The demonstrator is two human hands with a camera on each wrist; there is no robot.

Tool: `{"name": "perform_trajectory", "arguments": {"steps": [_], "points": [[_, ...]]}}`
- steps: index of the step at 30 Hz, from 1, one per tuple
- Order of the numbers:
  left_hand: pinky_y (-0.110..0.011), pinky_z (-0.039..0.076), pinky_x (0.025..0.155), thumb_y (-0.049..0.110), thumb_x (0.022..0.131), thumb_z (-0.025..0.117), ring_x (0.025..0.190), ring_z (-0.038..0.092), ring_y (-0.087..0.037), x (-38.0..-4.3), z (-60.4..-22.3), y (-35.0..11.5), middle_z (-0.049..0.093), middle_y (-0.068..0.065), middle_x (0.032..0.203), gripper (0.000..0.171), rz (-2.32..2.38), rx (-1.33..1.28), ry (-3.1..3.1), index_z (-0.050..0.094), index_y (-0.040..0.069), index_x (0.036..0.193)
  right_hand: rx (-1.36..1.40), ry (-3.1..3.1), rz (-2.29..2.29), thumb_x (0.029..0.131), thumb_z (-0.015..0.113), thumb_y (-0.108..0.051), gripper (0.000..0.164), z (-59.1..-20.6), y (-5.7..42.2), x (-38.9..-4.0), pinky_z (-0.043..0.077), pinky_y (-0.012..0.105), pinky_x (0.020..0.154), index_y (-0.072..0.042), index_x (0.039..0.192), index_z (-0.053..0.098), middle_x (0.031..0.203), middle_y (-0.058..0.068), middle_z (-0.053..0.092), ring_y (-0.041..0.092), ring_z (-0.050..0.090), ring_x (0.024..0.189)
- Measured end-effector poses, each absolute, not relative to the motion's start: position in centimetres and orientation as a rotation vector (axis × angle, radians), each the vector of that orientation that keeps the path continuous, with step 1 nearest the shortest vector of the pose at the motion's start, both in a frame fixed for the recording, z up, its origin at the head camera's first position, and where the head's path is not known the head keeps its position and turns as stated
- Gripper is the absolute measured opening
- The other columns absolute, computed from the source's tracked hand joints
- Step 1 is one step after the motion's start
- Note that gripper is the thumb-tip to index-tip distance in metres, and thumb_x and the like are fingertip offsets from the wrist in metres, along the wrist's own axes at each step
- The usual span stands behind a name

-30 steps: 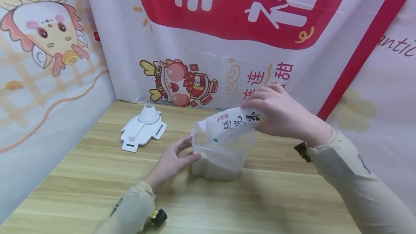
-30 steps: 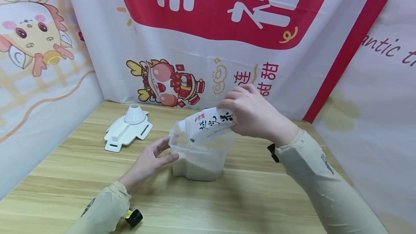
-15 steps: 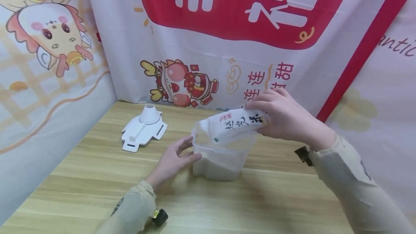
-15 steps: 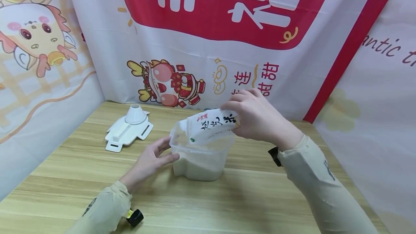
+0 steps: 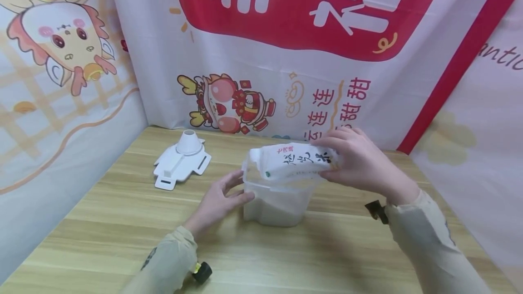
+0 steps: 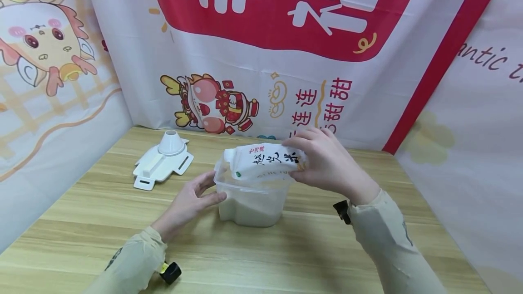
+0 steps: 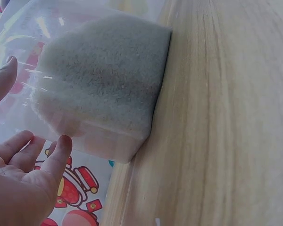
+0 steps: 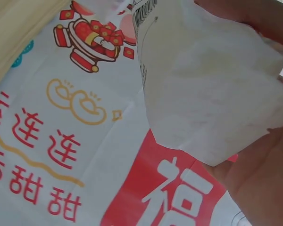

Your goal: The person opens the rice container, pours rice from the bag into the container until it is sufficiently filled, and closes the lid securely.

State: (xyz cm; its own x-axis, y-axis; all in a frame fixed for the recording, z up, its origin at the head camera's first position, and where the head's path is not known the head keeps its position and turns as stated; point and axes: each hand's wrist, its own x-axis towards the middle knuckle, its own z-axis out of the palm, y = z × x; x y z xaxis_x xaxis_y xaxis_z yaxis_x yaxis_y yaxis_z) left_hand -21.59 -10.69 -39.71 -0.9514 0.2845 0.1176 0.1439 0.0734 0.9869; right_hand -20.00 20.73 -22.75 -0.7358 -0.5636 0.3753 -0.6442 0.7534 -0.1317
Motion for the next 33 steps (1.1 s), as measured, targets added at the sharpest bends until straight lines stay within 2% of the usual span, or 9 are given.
{"name": "perform_trajectory", "arguments": {"steps": [5, 10, 18, 26, 33], "points": [[-0.037, 0.046, 0.102, 0.032, 0.080, 0.083, 0.131, 0.045, -0.024, -21.7, -39.8, -10.9, 0.049, -0.003, 0.144, 0.075, 2.015, 0.448, 2.231, 0.048, 0.017, 0.144, 0.927, -2.613, 0.435, 0.066, 0.093, -0.018, 0.062, -23.8, 21.1, -19.7, 0.040, 0.044, 0.085, -0.018, 0.123, 0.069, 0.115, 0.001, 0.065, 0.022, 0.050, 0.102], [-0.037, 0.046, 0.102, 0.035, 0.079, 0.083, 0.132, 0.045, -0.022, -21.7, -40.0, -10.9, 0.048, 0.000, 0.145, 0.075, 2.004, 0.462, 2.240, 0.048, 0.020, 0.144, 0.897, -2.539, 0.492, 0.066, 0.093, -0.019, 0.062, -24.9, 21.3, -19.1, 0.039, 0.044, 0.088, -0.016, 0.123, 0.069, 0.113, 0.000, 0.065, 0.021, 0.052, 0.105], [-0.041, 0.044, 0.103, 0.030, 0.081, 0.083, 0.131, 0.046, -0.023, -21.6, -40.0, -10.9, 0.049, -0.002, 0.144, 0.072, 2.029, 0.469, 2.231, 0.049, 0.017, 0.143, 0.813, -2.502, 0.564, 0.068, 0.092, -0.017, 0.062, -25.9, 20.7, -18.6, 0.041, 0.052, 0.092, -0.015, 0.125, 0.067, 0.119, 0.001, 0.064, 0.023, 0.051, 0.111], [-0.037, 0.046, 0.101, 0.034, 0.080, 0.083, 0.131, 0.046, -0.021, -21.7, -39.9, -10.9, 0.049, 0.000, 0.143, 0.073, 2.013, 0.457, 2.241, 0.048, 0.020, 0.144, 0.767, -2.458, 0.577, 0.067, 0.092, -0.017, 0.064, -26.4, 20.9, -18.3, 0.038, 0.047, 0.093, -0.015, 0.125, 0.067, 0.118, 0.000, 0.064, 0.019, 0.051, 0.111], [-0.035, 0.047, 0.100, 0.035, 0.079, 0.083, 0.130, 0.047, -0.020, -21.8, -40.0, -10.7, 0.050, 0.003, 0.142, 0.074, 2.016, 0.470, 2.243, 0.049, 0.022, 0.143, 0.725, -2.456, 0.642, 0.067, 0.092, -0.016, 0.063, -26.6, 21.5, -18.0, 0.046, 0.042, 0.082, -0.012, 0.124, 0.067, 0.116, 0.001, 0.065, 0.017, 0.053, 0.105]]}}
